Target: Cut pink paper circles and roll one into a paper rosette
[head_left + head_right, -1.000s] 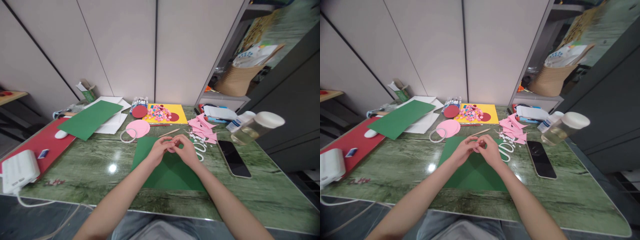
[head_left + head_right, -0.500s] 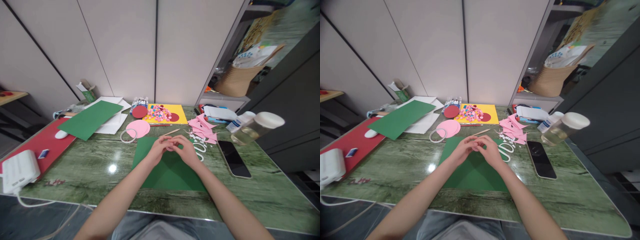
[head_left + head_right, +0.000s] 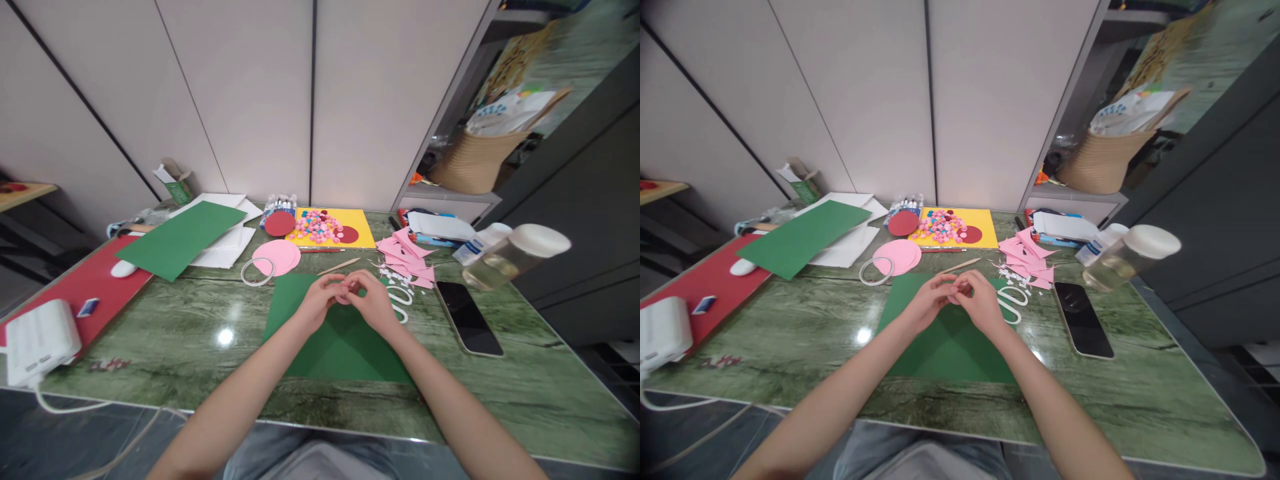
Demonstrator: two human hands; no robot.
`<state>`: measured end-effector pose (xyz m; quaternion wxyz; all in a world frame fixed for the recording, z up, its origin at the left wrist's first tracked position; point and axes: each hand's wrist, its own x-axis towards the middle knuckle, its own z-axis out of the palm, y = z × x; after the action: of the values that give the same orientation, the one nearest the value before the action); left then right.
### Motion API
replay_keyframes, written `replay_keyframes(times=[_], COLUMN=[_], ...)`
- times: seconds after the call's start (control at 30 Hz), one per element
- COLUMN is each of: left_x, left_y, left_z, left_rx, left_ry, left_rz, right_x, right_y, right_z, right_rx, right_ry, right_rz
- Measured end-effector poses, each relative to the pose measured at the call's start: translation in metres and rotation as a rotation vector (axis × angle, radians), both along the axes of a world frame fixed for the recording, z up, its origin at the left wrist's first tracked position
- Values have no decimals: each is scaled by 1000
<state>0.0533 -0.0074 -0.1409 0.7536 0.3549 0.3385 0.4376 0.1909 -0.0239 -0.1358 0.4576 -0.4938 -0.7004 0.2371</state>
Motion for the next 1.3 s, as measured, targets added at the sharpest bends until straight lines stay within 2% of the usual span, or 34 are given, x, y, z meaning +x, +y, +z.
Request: replay_keyframes(times=[0.27, 0.43, 0.6, 0.87, 1.1, 1.3], left_x=[0, -3, -5, -1, -1, 1], left_y=[0, 2, 4, 0, 0, -1], left_z=[2, 4, 7, 7, -1, 0], left_rx=[-13, -19, -10, -31, -6, -9], left_ry=[17, 23, 44, 27, 10, 14], left_rz=[36, 46, -3, 12, -21, -8], right_x=[1, 4, 6, 3, 1, 0], right_y=[0, 1, 2, 1, 0, 0], right_z=[-1, 2, 3, 1, -2, -2], right_rx=[-12, -18, -30, -14, -51, -59], right_ry=[7, -5, -44, -3, 11, -1], right_rz=[10, 107, 167, 38, 10, 3])
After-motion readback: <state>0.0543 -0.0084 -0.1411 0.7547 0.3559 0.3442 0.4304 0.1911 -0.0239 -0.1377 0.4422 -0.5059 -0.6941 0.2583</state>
